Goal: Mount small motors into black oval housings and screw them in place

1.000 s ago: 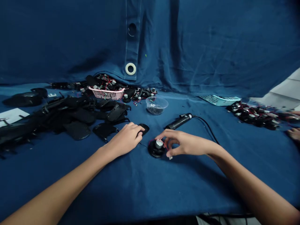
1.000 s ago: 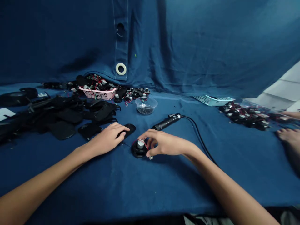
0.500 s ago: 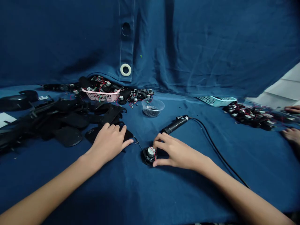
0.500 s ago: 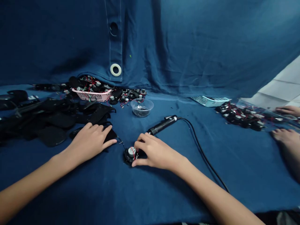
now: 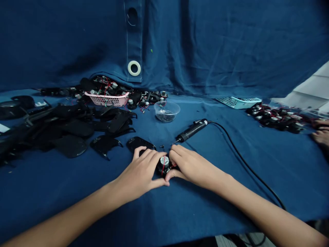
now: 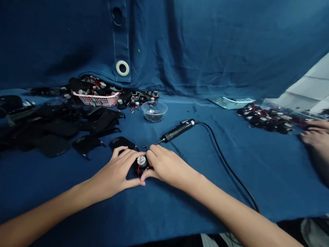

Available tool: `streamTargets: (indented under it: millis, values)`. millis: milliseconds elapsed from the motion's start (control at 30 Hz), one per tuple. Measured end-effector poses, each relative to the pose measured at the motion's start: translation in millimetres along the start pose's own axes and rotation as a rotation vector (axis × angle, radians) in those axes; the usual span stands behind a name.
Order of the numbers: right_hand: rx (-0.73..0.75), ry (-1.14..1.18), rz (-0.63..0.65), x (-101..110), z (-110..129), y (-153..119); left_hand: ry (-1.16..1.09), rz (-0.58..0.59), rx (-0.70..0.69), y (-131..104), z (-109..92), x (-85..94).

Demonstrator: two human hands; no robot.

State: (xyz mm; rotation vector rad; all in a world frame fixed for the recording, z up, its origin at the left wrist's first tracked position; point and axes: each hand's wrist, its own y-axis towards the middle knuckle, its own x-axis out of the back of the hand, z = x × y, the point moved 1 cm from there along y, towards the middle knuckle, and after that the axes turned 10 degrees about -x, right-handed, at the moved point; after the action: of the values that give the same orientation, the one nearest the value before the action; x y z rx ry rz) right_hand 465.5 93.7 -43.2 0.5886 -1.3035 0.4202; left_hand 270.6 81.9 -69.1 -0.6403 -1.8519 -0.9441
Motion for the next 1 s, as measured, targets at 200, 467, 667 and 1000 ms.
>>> streamTargets:
  millis: [200,467,667,1000]
  values:
    - [-0.130,0.227,0.093,20,-7,-7,0.026,-0.102,0.030,4,-3,6.8]
    - [-0.186,-0.215,0.004,29,-24,-13,0.070,-0.095,0.076,7,6,1.2]
    - [-0.079,0.064,-0.170,26,-3,-7,-0.105,-0.091,-0.033,3,16,23.7]
    - [-0.067,0.376,-0.109,9,1,-1,0.184,0.101,0.027,-1,43,17.2]
